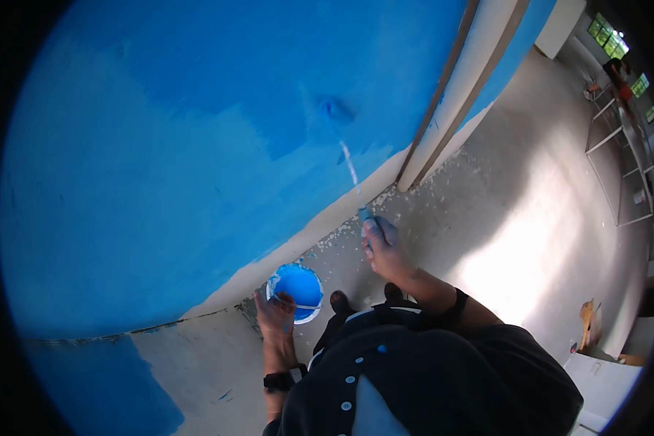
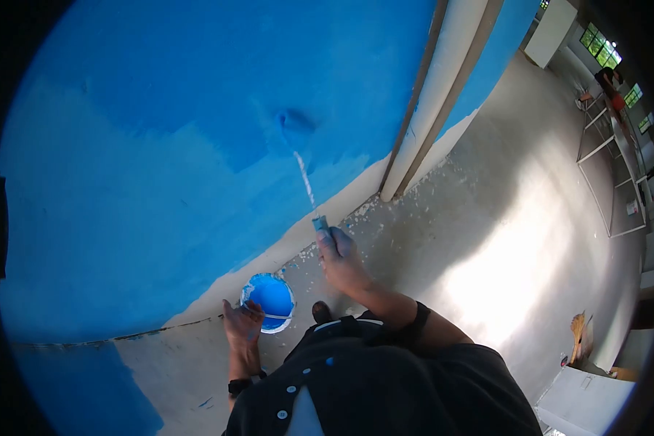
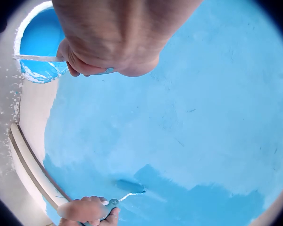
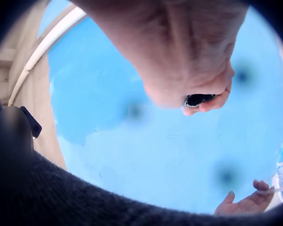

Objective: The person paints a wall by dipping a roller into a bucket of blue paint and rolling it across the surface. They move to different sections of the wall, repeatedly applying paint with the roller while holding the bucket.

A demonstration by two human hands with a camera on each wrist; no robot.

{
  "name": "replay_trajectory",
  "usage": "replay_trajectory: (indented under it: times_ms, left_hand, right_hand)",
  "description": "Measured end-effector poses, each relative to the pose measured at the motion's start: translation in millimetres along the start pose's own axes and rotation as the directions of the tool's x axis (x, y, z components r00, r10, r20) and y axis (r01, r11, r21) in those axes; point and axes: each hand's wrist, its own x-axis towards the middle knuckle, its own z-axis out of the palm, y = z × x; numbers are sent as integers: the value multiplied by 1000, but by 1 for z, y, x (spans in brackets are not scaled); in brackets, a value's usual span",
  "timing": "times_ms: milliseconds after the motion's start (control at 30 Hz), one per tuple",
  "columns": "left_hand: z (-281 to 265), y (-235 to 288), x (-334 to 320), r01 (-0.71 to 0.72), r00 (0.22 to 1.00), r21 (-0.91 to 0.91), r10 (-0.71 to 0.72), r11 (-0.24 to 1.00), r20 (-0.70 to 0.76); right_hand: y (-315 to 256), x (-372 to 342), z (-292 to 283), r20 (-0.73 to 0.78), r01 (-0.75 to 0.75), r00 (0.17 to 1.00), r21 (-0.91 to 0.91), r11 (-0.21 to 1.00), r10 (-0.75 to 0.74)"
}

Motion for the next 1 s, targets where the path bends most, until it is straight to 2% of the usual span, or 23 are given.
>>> replay_trajectory:
  times_ms: [33, 67, 133, 167, 233, 267, 333, 367, 433, 467, 533, 567, 633, 767, 833, 867, 933, 1000]
  left_hand:
    - [3, 0, -1, -1, 1000, -9, 1, 1000, -3]
    - [6, 0, -2, -4, 1000, -11, 4, 1000, -20]
    - [-1, -3, -2, -7, 999, -27, 5, 1000, -46]
    - [-7, -3, 3, 9, 1000, -35, -10, 999, -27]
    - [-3, -1, 5, 18, 1000, -58, -17, 998, 2]
    - [4, 0, -2, 2, 1000, -54, -3, 999, -5]
    - [5, -1, -6, -10, 1000, -50, 9, 999, -18]
    - [3, 0, -4, -5, 1000, -31, 4, 1000, -16]
    - [-2, 1, 1, 0, 1000, -17, 0, 1000, -19]
    - [-6, 0, 4, 11, 1000, -30, -11, 999, 5]
    - [-9, -2, 5, 27, 999, -51, -26, 998, 30]
    - [-8, -2, 5, 30, 1000, -46, -30, 998, -3]
    - [-4, -1, 5, 27, 999, -51, -29, 998, -30]
    - [-7, -2, 6, 8, 999, -65, -10, 998, -32]
    - [-8, -4, 7, 7, 1000, -84, -8, 996, -9]
    - [-7, -4, 7, 3, 1000, -81, -4, 997, -13]
    - [-10, -6, 6, 0, 1000, -81, -2, 997, -18]
    - [-14, -7, 10, -19, 1000, -33, 19, 999, 3]
  right_hand:
    - [-8, 7, -4, -52, 114, 992, -86, 990, -119]
    - [-17, 16, -3, -42, 115, 992, -94, 989, -119]
    - [-32, 25, 7, -36, 307, 939, -354, 883, -341]
    - [-19, 25, 11, -26, 310, 939, -356, 881, -342]
    - [26, 25, 14, 26, 379, 878, -647, 662, -477]
    - [37, 19, 12, 38, 385, 877, -650, 655, -478]
    - [44, 6, 4, 96, 281, 947, -709, 647, -306]
    - [43, 9, -2, 104, 286, 947, -711, 643, -305]
    - [13, 13, -6, 57, 312, 916, -720, 619, -396]
    - [-1, 21, -4, 61, 314, 917, -721, 618, -395]
    - [-19, 34, 3, 51, 343, 868, -782, 521, -495]
    - [-9, 35, 3, 55, 344, 868, -783, 519, -493]
    - [29, 41, 2, 54, 250, 919, -845, 472, -390]
    - [59, 31, -21, 101, 265, 931, -847, 460, -351]
    - [21, 30, -22, 77, 335, 877, -806, 488, -474]
    - [2, 36, -19, 79, 333, 880, -807, 487, -469]
    - [-27, 50, -8, 75, 351, 812, -855, 381, -579]
    - [-2, 57, -8, 77, 322, 840, -867, 380, -536]
